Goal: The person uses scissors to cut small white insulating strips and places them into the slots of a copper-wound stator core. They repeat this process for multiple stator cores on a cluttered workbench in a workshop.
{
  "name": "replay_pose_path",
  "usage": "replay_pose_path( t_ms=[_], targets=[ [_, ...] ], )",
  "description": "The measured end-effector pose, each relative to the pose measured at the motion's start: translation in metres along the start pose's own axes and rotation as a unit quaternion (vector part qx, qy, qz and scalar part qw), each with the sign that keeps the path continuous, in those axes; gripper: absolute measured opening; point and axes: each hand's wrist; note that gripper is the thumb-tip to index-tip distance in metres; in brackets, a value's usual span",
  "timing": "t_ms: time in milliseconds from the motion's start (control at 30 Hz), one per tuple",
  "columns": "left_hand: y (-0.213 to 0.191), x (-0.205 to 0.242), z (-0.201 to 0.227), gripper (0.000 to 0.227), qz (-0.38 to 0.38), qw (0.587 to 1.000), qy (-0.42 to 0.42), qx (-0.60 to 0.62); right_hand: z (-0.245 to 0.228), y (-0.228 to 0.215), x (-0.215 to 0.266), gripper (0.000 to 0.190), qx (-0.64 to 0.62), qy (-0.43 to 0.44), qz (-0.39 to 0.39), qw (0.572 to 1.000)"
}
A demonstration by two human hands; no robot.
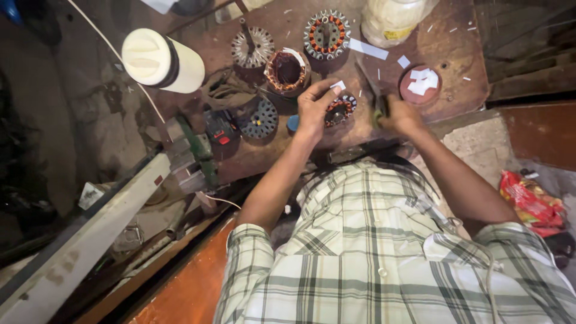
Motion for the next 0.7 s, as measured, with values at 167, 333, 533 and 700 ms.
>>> replay_pose_path(
  t_ms=[167,333,533,700],
  targets=[
    [-0.001,-0.001,0.002,0.026,-0.007,1.000,-0.021,0.017,-0.032,0.004,0.049,0.087,-0.390,0.016,-0.029,0.920],
    [-0.003,-0.004,-0.002,0.024,-0.028,1.000,-0.006,-0.002,-0.068,0.008,0.062,0.100,-0.269,-0.091,-0.041,0.958],
    [-0.009,-0.006,-0.011,0.025,-0.037,0.998,0.007,-0.041,-0.077,-0.001,0.055,0.096,-0.249,-0.194,-0.021,0.949],
    [-0.011,-0.008,-0.009,0.024,-0.043,0.999,0.007,-0.024,-0.071,0.003,0.056,0.096,-0.250,-0.153,-0.040,0.955]
  ],
)
Point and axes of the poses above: each hand's wrist, its own x-axis away from the middle knuckle, its own y-axis out of the palm, z = x × y, and after that the axes turned 14 degrees about -x, right-handed
